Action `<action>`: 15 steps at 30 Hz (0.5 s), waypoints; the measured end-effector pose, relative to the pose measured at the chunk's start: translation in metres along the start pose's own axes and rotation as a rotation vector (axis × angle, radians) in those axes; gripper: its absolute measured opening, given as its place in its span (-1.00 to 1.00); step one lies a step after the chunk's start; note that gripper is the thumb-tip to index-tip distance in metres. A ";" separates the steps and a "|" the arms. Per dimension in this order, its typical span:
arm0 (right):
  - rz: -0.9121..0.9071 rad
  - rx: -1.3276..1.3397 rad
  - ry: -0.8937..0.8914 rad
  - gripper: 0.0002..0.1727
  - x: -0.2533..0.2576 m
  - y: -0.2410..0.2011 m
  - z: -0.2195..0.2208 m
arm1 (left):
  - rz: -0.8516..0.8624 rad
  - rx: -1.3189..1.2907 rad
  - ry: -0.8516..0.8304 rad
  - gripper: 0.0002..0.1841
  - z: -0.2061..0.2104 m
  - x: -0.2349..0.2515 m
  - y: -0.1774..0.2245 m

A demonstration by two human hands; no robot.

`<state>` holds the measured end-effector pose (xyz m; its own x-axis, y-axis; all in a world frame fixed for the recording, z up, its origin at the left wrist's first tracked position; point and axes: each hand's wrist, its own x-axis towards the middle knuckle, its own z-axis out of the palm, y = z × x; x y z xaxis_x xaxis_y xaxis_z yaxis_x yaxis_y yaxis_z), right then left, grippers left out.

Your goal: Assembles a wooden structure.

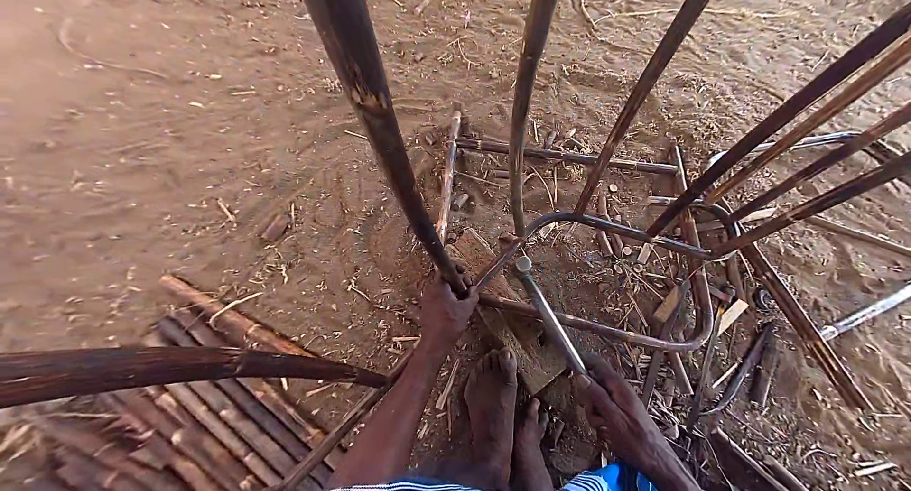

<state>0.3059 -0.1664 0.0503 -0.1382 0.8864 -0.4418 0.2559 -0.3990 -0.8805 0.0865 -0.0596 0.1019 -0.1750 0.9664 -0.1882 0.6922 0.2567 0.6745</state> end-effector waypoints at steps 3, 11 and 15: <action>0.008 -0.030 -0.057 -0.47 0.012 -0.004 0.010 | -0.175 -0.036 -0.113 -0.68 -0.031 -0.002 0.055; -0.069 -0.462 0.079 -0.42 0.024 -0.023 0.023 | -0.075 -0.025 -0.002 -0.70 -0.021 -0.006 0.033; -0.165 -0.480 0.165 -0.42 0.027 -0.025 0.034 | -0.115 -0.030 -0.121 -0.71 -0.045 0.009 0.053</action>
<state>0.2632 -0.1404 0.0541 -0.0707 0.9688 -0.2374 0.6581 -0.1335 -0.7410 0.0900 -0.0365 0.1679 -0.1648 0.9225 -0.3490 0.6510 0.3676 0.6641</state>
